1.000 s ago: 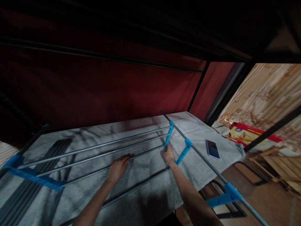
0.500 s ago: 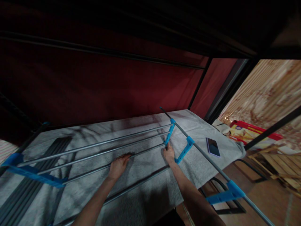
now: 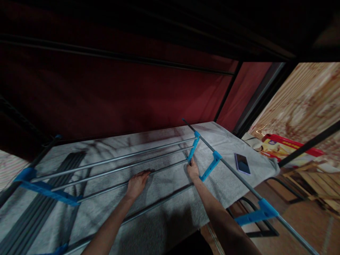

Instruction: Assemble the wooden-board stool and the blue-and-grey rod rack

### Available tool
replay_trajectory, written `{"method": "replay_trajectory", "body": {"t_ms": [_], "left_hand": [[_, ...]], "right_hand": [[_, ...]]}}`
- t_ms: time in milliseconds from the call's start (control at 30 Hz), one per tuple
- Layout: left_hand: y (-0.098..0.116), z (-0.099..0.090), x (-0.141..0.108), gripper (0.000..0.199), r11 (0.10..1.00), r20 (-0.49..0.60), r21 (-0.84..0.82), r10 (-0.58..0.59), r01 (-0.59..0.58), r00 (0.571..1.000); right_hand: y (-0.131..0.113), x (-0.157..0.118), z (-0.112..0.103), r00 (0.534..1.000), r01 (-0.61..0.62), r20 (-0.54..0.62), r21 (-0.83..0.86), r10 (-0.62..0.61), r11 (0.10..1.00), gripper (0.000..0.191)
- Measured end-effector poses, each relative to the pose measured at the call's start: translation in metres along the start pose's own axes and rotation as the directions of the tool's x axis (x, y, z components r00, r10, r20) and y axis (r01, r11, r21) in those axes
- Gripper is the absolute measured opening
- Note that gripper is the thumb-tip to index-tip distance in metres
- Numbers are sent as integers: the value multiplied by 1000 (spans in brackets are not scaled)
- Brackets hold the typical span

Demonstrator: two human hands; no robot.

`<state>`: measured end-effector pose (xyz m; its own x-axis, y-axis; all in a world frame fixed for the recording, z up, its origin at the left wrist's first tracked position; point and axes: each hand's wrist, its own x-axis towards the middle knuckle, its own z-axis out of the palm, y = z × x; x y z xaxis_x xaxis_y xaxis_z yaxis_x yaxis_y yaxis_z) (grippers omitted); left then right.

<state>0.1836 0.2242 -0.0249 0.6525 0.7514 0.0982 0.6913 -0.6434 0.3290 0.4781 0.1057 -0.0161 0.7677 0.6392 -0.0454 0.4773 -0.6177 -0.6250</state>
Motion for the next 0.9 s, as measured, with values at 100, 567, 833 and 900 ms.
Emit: {"method": "replay_trajectory", "body": {"t_ms": [100,567,833,900], "left_hand": [[-1,2,1,38,1000,-3,-16,-7,7,1000],[2,5,2,36,998,-29,-55,-28,27,999],[8,-9,-16,41,990,-182,-96,82,-101,980],[6,-16,-33,36,990,-253,-120,44,-77,966]], "right_hand": [[-1,0,4,998,-56,0,-21,56,998,62],[-9,-8,9,987,-159,-4,-134,160,978,65],[0,-5,4,992,-126,8,-55,127,990,67],[4,-5,3,995,-98,16,-10,99,995,70]]}}
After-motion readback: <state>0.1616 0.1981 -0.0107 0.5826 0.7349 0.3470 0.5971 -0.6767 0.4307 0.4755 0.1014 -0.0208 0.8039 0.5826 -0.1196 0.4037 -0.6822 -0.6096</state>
